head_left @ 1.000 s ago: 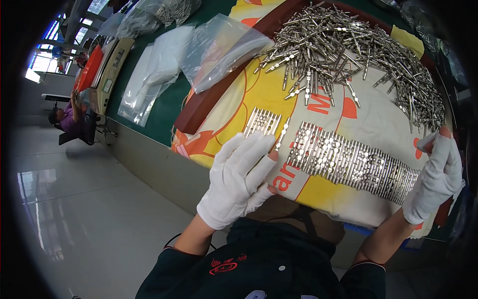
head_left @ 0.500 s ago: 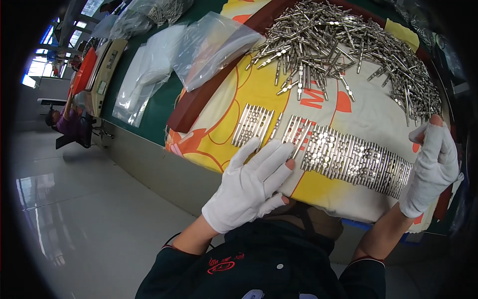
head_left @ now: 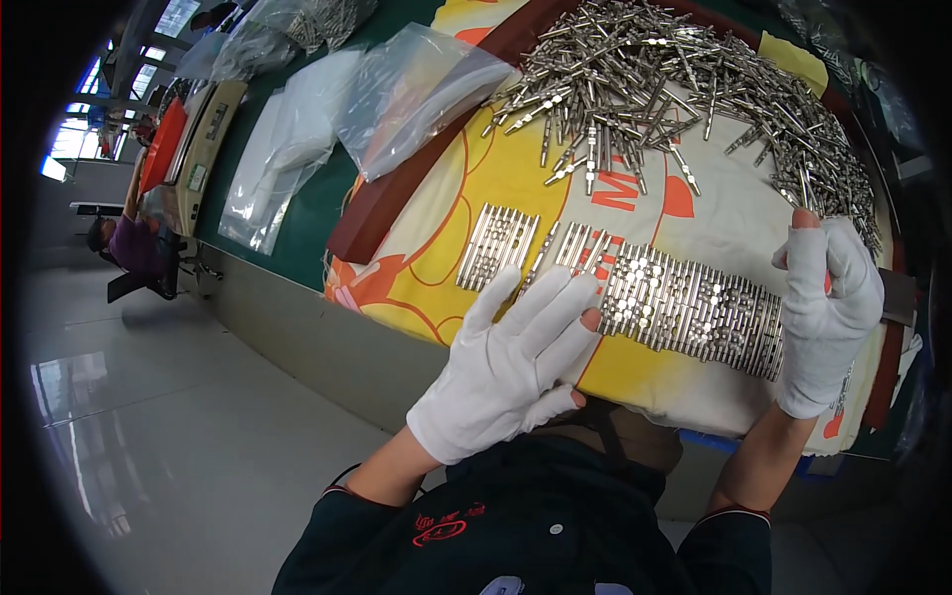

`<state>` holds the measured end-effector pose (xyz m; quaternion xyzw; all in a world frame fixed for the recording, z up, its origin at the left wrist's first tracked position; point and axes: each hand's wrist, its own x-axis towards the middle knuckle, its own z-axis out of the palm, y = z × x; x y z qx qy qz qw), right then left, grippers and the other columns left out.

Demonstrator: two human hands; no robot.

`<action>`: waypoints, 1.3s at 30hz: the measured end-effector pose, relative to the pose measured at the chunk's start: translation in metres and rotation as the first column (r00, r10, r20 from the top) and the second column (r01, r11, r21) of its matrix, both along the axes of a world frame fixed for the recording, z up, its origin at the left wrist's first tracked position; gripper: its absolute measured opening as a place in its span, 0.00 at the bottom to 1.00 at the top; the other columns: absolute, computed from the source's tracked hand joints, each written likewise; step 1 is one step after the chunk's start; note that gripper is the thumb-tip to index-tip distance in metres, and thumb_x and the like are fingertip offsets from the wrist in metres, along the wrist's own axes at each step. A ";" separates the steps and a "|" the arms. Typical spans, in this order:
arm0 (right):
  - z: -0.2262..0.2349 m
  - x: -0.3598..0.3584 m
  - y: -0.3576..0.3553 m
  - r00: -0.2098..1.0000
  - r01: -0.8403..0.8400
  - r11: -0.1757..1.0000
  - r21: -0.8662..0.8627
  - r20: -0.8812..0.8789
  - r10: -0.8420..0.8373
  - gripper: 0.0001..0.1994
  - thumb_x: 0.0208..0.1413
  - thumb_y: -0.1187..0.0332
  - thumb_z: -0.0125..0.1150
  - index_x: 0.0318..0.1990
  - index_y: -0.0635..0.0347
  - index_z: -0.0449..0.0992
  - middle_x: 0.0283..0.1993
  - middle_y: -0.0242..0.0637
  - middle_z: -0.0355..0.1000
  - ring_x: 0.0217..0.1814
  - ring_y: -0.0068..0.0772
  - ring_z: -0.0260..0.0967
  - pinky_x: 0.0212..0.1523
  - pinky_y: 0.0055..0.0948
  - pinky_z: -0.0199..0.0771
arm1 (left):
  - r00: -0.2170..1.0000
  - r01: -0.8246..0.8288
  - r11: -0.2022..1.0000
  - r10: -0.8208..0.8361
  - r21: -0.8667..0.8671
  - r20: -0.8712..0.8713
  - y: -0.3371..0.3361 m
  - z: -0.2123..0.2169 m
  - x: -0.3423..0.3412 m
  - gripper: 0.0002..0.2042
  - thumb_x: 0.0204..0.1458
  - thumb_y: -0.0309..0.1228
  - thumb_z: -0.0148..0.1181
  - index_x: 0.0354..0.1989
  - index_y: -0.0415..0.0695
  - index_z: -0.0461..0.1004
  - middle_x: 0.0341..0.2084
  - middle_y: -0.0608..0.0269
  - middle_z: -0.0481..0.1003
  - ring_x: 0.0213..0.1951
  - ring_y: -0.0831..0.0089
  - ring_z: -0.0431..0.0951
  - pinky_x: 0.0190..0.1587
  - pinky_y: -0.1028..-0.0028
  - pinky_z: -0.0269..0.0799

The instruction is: Sorting small metal terminals and placing them into rows on an alignment strip for packaging.

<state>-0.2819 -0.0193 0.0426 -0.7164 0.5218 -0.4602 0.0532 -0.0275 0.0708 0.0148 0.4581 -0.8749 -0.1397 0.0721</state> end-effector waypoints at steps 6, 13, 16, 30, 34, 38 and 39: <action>-0.002 0.000 -0.002 1.000 -0.014 1.000 -0.019 -0.012 0.013 0.18 0.53 0.77 0.65 0.18 0.62 0.62 0.17 0.29 0.52 0.19 0.22 0.46 0.21 0.28 0.45 | 0.999 -0.034 0.999 0.034 0.001 -0.001 -0.005 0.002 -0.006 0.38 0.45 0.50 0.62 0.61 0.38 0.63 0.64 0.52 0.60 0.69 0.57 0.56 0.70 0.54 0.39; -0.002 0.000 -0.003 0.999 -0.017 1.000 -0.026 -0.042 0.016 0.18 0.52 0.77 0.66 0.18 0.63 0.62 0.17 0.30 0.53 0.18 0.23 0.47 0.21 0.29 0.46 | 0.994 -0.082 0.997 0.081 -0.001 0.076 0.002 -0.005 -0.002 0.39 0.55 0.59 0.47 0.67 0.41 0.57 0.66 0.49 0.58 0.68 0.50 0.57 0.69 0.50 0.36; -0.001 -0.002 -0.001 0.999 -0.008 1.000 -0.004 -0.047 0.008 0.18 0.52 0.77 0.67 0.18 0.64 0.62 0.17 0.30 0.54 0.18 0.23 0.48 0.21 0.29 0.47 | 0.992 -0.087 0.995 0.090 -0.038 0.091 0.005 -0.007 -0.004 0.40 0.55 0.60 0.47 0.68 0.41 0.55 0.67 0.48 0.57 0.67 0.48 0.57 0.69 0.48 0.37; 0.002 0.002 0.001 1.000 -0.026 0.999 0.047 -0.013 0.027 0.17 0.52 0.75 0.66 0.18 0.64 0.64 0.17 0.31 0.56 0.19 0.24 0.50 0.22 0.29 0.49 | 0.941 -0.333 0.939 0.336 -0.083 0.033 0.017 -0.005 -0.039 0.44 0.45 0.62 0.56 0.57 0.29 0.64 0.65 0.34 0.54 0.69 0.42 0.49 0.69 0.45 0.30; 0.003 0.003 0.003 0.999 -0.031 0.993 0.117 0.037 0.026 0.14 0.51 0.74 0.67 0.20 0.64 0.67 0.18 0.33 0.59 0.20 0.27 0.54 0.23 0.30 0.54 | 0.931 -0.357 0.931 0.361 -0.075 0.060 0.016 -0.003 -0.041 0.44 0.46 0.60 0.58 0.57 0.28 0.62 0.64 0.34 0.54 0.69 0.42 0.49 0.69 0.45 0.29; -0.004 0.009 0.005 0.984 -0.082 0.989 0.121 -0.145 0.100 0.06 0.47 0.75 0.66 0.27 0.62 0.73 0.27 0.37 0.68 0.30 0.39 0.64 0.31 0.37 0.63 | 0.944 -0.331 0.934 0.327 -0.133 -0.046 0.015 -0.004 -0.028 0.44 0.46 0.56 0.61 0.60 0.29 0.60 0.65 0.36 0.55 0.69 0.42 0.50 0.68 0.45 0.34; -0.005 0.012 0.004 0.962 -0.162 0.986 0.045 -0.213 0.168 0.04 0.46 0.77 0.65 0.28 0.61 0.74 0.27 0.37 0.68 0.31 0.40 0.65 0.33 0.38 0.64 | 0.937 -0.347 0.923 0.347 -0.166 -0.032 0.014 -0.004 -0.022 0.43 0.48 0.55 0.60 0.62 0.29 0.59 0.65 0.37 0.55 0.68 0.43 0.52 0.68 0.46 0.36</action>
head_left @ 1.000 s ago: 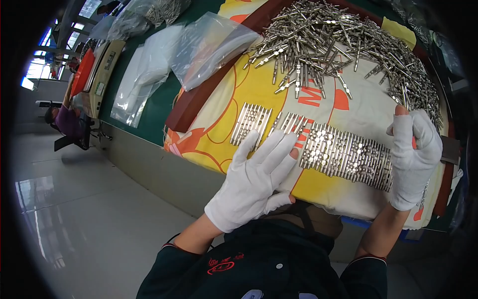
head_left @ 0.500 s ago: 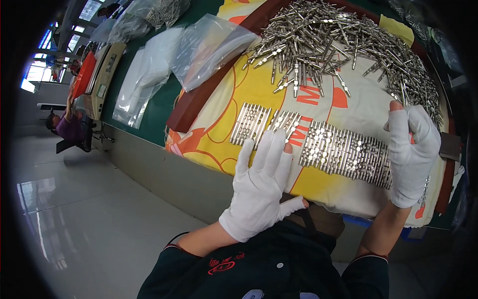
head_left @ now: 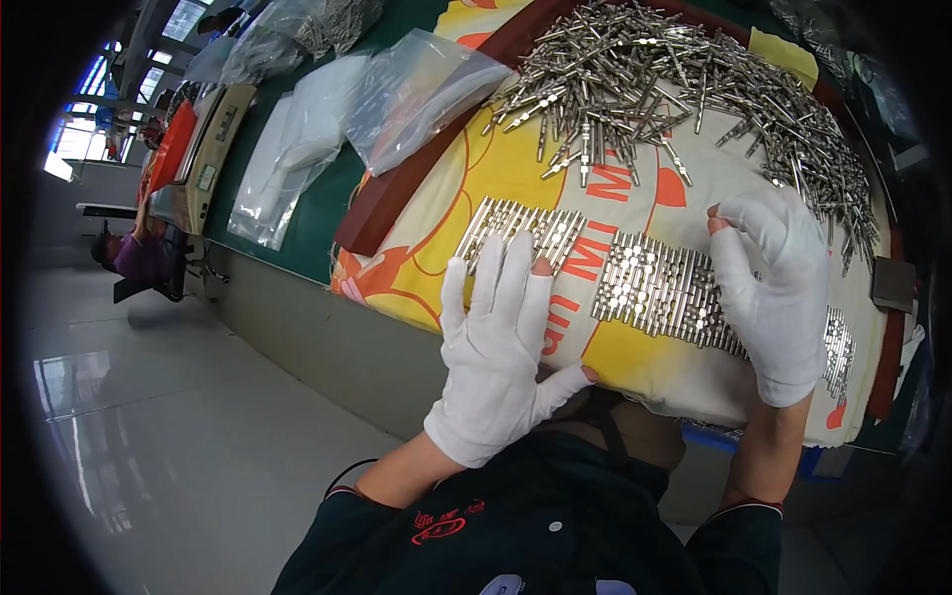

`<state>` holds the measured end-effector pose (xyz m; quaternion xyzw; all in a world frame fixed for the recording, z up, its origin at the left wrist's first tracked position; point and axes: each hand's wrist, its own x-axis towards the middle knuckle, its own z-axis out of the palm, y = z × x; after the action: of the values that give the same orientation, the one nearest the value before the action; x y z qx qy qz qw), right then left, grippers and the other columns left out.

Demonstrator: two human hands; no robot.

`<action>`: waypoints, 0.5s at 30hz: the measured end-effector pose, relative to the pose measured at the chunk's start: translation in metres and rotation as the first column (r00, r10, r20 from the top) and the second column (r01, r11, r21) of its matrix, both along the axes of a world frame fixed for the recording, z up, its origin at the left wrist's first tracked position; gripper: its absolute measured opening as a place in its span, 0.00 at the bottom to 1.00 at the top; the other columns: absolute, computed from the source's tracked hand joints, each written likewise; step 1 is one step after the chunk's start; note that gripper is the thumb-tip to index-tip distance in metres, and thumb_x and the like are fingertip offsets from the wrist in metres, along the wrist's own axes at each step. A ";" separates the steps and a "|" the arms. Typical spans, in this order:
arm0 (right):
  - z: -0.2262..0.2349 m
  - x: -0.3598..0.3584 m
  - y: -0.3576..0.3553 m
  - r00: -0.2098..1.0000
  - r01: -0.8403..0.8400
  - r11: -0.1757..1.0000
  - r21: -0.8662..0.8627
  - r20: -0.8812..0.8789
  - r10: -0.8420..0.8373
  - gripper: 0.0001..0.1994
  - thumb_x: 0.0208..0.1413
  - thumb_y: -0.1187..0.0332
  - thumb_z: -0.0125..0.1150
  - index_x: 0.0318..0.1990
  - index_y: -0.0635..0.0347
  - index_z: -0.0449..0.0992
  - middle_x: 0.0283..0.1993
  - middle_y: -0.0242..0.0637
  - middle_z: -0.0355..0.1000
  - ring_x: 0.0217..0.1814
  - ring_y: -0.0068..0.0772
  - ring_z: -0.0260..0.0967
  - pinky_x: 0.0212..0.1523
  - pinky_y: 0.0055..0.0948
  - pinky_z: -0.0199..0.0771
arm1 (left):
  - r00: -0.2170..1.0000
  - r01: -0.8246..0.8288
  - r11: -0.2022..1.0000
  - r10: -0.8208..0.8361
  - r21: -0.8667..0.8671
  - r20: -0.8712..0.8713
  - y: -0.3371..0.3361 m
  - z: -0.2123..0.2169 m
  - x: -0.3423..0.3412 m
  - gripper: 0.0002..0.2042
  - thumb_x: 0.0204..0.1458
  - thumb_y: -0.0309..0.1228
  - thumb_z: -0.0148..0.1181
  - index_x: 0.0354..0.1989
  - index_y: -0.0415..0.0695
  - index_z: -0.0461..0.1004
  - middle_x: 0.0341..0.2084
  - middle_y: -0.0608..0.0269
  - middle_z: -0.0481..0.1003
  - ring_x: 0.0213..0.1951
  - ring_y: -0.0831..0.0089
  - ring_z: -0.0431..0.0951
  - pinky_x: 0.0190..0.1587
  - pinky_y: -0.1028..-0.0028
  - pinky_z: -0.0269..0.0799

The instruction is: Sorting small metal terminals and placing them into rows on an alignment strip for packaging.

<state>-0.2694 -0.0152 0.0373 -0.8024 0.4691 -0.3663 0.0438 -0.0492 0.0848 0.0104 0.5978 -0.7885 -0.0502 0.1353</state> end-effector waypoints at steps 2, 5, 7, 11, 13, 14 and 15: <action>-0.002 0.006 0.005 0.988 -0.126 0.990 -0.062 -0.096 0.120 0.09 0.39 0.80 0.60 0.32 0.58 0.75 0.31 0.35 0.69 0.36 0.42 0.66 0.38 0.39 0.65 | 0.999 -0.007 0.998 0.005 -0.061 -0.032 -0.001 -0.002 0.013 0.40 0.51 0.54 0.59 0.63 0.31 0.59 0.65 0.38 0.56 0.67 0.45 0.54 0.69 0.47 0.38; -0.002 0.014 0.026 0.934 -0.199 0.979 0.040 -0.295 0.202 0.13 0.37 0.78 0.59 0.35 0.58 0.74 0.38 0.32 0.69 0.43 0.37 0.66 0.43 0.37 0.63 | 0.999 -0.024 0.978 0.014 -0.207 -0.049 -0.004 -0.012 0.034 0.35 0.54 0.50 0.59 0.63 0.37 0.61 0.63 0.44 0.62 0.64 0.46 0.60 0.68 0.49 0.44; -0.009 0.021 0.039 0.918 -0.201 0.977 0.064 -0.336 0.211 0.14 0.38 0.76 0.59 0.37 0.59 0.74 0.41 0.32 0.69 0.45 0.37 0.67 0.45 0.36 0.64 | 0.993 -0.095 0.958 0.073 -0.271 -0.088 -0.006 -0.017 0.045 0.29 0.52 0.42 0.62 0.60 0.40 0.65 0.56 0.49 0.67 0.56 0.51 0.66 0.62 0.55 0.53; -0.019 0.032 0.059 0.932 -0.166 0.984 0.062 -0.317 0.177 0.15 0.44 0.74 0.59 0.43 0.64 0.74 0.51 0.39 0.70 0.54 0.40 0.66 0.51 0.40 0.65 | 0.980 -0.196 0.936 0.180 -0.292 -0.081 -0.014 -0.016 0.051 0.26 0.50 0.38 0.64 0.57 0.42 0.69 0.49 0.52 0.69 0.48 0.54 0.69 0.53 0.58 0.58; -0.018 0.034 0.065 0.928 -0.137 0.987 0.087 -0.337 0.159 0.16 0.45 0.74 0.59 0.45 0.66 0.73 0.54 0.41 0.69 0.57 0.41 0.65 0.52 0.42 0.64 | 0.976 -0.217 0.935 0.208 -0.280 -0.060 -0.018 -0.017 0.051 0.25 0.50 0.37 0.64 0.56 0.42 0.69 0.48 0.52 0.70 0.48 0.55 0.69 0.52 0.58 0.59; -0.017 0.035 0.068 0.934 -0.121 0.984 0.128 -0.323 0.156 0.19 0.42 0.76 0.61 0.46 0.64 0.72 0.55 0.40 0.68 0.58 0.43 0.64 0.54 0.43 0.63 | 0.980 -0.201 0.944 0.196 -0.262 -0.045 -0.021 -0.017 0.051 0.24 0.50 0.37 0.64 0.55 0.42 0.70 0.47 0.52 0.70 0.48 0.55 0.69 0.52 0.58 0.59; -0.017 0.037 0.070 0.939 -0.104 0.980 0.168 -0.308 0.153 0.23 0.39 0.77 0.63 0.48 0.63 0.71 0.56 0.39 0.67 0.60 0.44 0.63 0.56 0.43 0.61 | 0.982 -0.186 0.952 0.184 -0.243 -0.030 -0.022 -0.017 0.050 0.23 0.49 0.36 0.64 0.53 0.41 0.71 0.46 0.53 0.71 0.48 0.55 0.69 0.52 0.58 0.59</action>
<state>-0.2328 0.0548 0.0204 -0.8745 0.4426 -0.1918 0.0512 0.0003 0.0626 -0.0067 0.6475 -0.7288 0.0583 0.2149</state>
